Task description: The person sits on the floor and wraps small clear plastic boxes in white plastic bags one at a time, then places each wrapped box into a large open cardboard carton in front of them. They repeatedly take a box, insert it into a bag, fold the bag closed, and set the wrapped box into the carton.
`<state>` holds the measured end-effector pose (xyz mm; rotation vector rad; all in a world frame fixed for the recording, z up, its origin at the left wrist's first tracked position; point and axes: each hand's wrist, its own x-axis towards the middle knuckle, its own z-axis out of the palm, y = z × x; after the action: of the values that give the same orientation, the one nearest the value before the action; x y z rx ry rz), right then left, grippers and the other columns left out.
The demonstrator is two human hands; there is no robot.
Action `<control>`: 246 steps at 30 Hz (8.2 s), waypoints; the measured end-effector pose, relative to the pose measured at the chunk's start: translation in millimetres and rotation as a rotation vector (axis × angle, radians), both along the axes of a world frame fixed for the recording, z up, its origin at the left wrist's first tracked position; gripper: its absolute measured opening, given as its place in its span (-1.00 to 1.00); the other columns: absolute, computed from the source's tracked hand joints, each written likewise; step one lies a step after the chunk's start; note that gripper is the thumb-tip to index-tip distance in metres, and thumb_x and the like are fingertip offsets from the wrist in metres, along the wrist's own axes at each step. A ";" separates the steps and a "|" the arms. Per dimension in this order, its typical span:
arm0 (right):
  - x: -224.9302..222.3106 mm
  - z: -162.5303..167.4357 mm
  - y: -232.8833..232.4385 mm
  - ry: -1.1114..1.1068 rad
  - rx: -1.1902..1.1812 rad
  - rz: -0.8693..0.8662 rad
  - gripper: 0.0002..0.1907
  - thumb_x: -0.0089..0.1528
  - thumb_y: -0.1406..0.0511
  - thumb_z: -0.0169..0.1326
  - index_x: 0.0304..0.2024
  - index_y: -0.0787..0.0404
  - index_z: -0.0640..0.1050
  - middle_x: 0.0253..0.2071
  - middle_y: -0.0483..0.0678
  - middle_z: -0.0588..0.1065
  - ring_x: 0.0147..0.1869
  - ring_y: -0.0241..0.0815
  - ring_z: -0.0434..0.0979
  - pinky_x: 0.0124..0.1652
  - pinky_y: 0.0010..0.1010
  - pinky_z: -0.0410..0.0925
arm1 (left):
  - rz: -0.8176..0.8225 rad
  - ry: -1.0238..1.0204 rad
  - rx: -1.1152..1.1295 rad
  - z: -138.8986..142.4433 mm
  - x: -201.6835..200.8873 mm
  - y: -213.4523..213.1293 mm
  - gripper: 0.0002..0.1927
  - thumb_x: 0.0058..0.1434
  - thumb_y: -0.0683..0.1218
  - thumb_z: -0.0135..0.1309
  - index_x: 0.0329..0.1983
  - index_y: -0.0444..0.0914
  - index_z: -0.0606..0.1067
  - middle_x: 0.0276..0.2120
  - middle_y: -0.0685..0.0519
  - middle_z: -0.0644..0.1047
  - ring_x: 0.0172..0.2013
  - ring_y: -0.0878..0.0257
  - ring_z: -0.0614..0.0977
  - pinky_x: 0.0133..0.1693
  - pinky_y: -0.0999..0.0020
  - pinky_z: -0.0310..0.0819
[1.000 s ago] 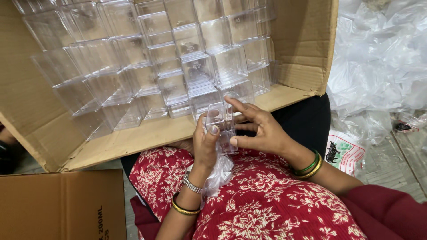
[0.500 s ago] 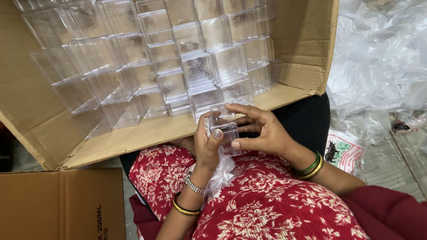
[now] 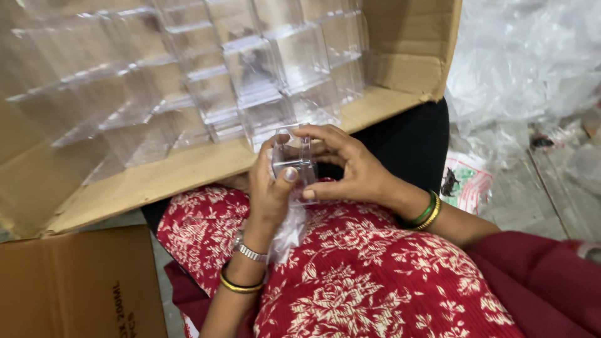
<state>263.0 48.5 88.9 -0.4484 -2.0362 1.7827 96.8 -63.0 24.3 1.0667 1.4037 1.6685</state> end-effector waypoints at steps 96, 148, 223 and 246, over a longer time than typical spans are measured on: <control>-3.5 11.4 66.1 0.233 -0.357 -0.266 -0.82 0.18 0.38 0.24 -0.24 0.30 0.50 -0.31 -0.02 0.52 -0.19 -0.25 0.57 -0.13 -0.45 0.46 | -0.055 -0.615 -0.047 15.4 -30.3 20.3 -0.91 0.22 -0.19 0.18 -0.27 -0.30 0.51 -0.46 0.11 0.52 -0.54 0.44 0.46 -0.56 0.55 0.25; 145.6 -54.8 138.9 0.523 -0.467 -0.635 -0.75 0.42 0.24 -0.15 -0.05 0.26 0.47 -0.03 0.05 0.55 0.10 0.00 0.60 0.12 -0.13 0.55 | 0.225 -0.145 0.031 -27.0 4.7 59.6 -0.61 0.19 -0.23 0.28 0.08 -0.39 0.50 -0.10 0.01 0.60 -0.15 0.35 0.60 -0.10 0.42 0.53; 189.5 -163.8 316.1 0.482 -1.165 -1.516 -0.03 0.20 -0.27 -0.41 0.52 0.06 -0.06 0.55 0.09 -0.01 0.57 0.43 -0.16 0.18 0.74 -0.27 | 0.404 -0.109 -0.318 -20.9 -17.7 22.4 -0.79 0.38 -0.17 0.16 -0.01 -0.40 0.53 -0.21 0.04 0.59 -0.24 0.36 0.56 -0.20 0.49 0.43; 140.5 -132.4 252.2 0.044 -0.210 -1.487 0.00 0.29 -0.06 0.01 0.49 0.19 -0.22 0.47 0.27 0.09 0.48 0.18 0.20 0.27 0.07 0.28 | 0.373 -0.089 -0.143 -23.9 -37.2 -0.4 -0.71 0.29 -0.12 0.22 -0.02 -0.42 0.57 -0.19 -0.02 0.63 -0.23 0.34 0.63 -0.17 0.47 0.52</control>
<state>403.4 300.7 -43.5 -1.4409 -0.8408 0.9478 59.7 -63.4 0.4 0.6705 1.7116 1.8132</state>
